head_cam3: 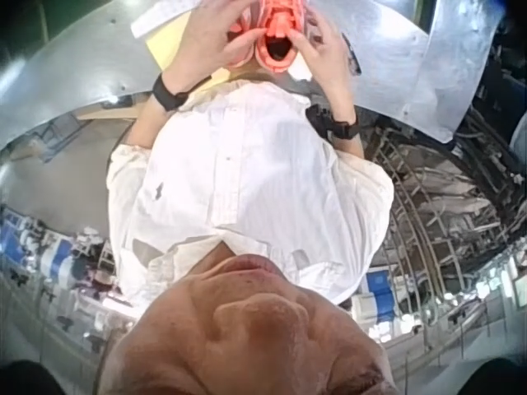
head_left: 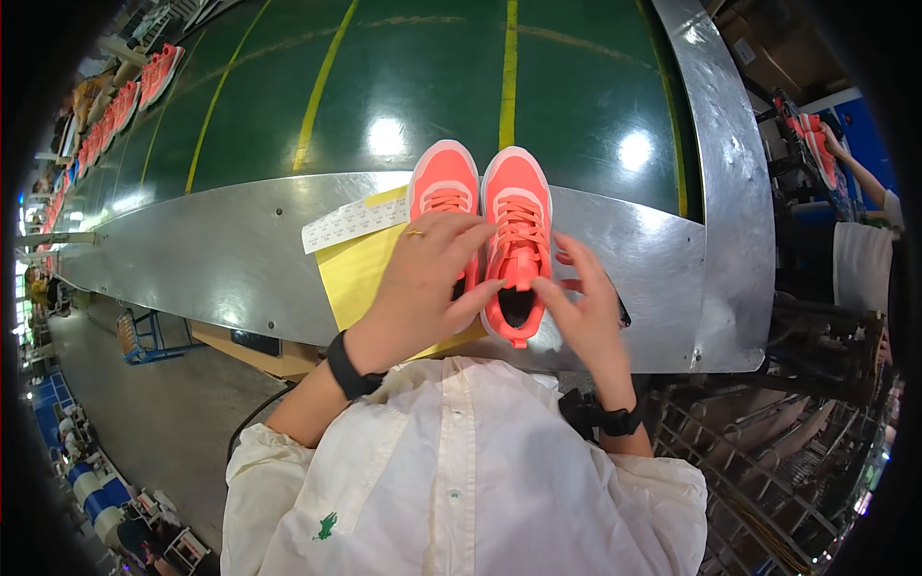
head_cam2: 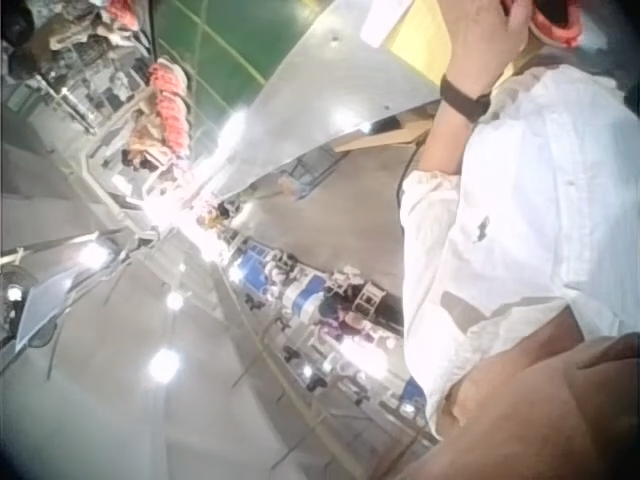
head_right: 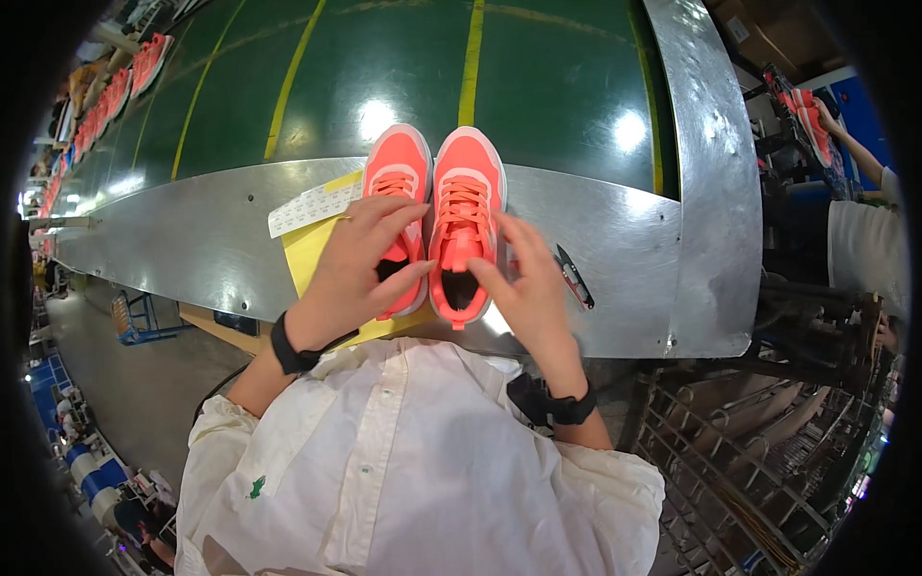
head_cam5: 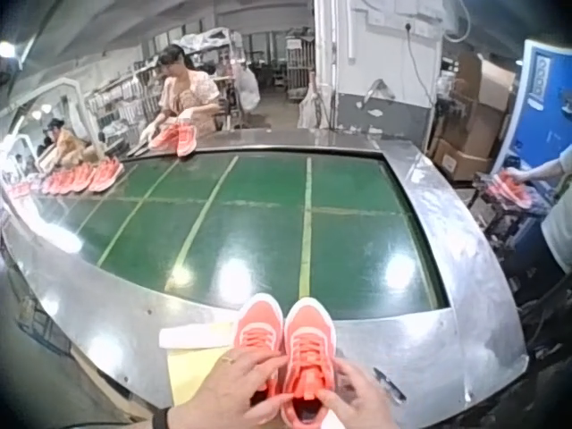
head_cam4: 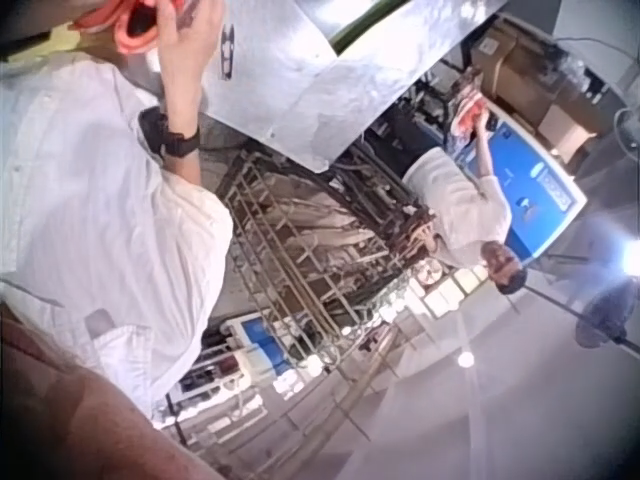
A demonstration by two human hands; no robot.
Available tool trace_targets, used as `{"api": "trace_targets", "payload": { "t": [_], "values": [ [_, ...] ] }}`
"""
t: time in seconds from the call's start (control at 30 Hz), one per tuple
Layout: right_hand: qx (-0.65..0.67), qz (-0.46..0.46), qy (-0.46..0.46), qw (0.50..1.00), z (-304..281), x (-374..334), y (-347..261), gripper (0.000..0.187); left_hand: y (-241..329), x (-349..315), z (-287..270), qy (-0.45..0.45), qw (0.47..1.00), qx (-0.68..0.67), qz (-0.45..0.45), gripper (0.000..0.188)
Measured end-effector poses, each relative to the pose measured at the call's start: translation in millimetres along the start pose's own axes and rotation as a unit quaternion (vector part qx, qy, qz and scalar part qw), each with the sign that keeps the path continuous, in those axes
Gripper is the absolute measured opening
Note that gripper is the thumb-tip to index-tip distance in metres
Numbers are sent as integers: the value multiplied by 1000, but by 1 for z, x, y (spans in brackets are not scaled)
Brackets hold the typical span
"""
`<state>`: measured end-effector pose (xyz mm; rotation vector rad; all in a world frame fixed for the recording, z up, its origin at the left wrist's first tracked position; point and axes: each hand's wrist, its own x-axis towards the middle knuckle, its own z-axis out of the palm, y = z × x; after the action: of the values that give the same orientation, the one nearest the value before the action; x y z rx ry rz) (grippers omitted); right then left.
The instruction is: Inspecting shoes on a conveyor belt, trimming loose threads, and marking a production sheet.
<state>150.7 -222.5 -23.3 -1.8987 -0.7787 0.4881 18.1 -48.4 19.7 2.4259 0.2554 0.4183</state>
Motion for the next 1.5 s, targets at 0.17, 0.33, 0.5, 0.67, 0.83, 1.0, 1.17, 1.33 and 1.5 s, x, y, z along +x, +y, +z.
{"api": "trace_targets", "payload": {
  "t": [0.17, 0.33, 0.5, 0.67, 0.83, 1.0, 1.17, 1.33, 1.5],
  "values": [
    [-4, -30, -30, 999, 7, -1, -3, 45, -6, 12, 26, -47, 993, 105, 27, 47],
    [-14, -63, -7, 998, 12, -9, 6, 36, -10, 7, 30, -10, 998, 49, 29, 40],
    [-27, -79, 4, 997, 15, -10, 10, 32, -12, 1, 36, 13, 999, 26, 28, 32],
    [-10, -52, 5, 999, 13, -7, 9, 32, -13, 2, 41, 31, 998, 35, 35, 38],
    [137, 38, -11, 990, 3, -3, 8, 37, -15, 3, 37, 29, 998, 33, 38, 41],
    [65, 66, -77, 993, -34, -14, -2, 15, -19, -2, 24, 74, 994, -24, 72, 31],
    [-59, 54, -258, 963, -28, -1, -25, 20, -23, -14, 6, 111, 992, 0, 66, 26],
    [148, 201, -265, 931, -23, 4, 2, 23, -37, -31, -12, 161, 985, 53, 20, 24],
    [484, 165, -88, 855, -79, -31, 74, 26, -44, -50, -24, 207, 973, 3, -102, 15]
  ]
}}
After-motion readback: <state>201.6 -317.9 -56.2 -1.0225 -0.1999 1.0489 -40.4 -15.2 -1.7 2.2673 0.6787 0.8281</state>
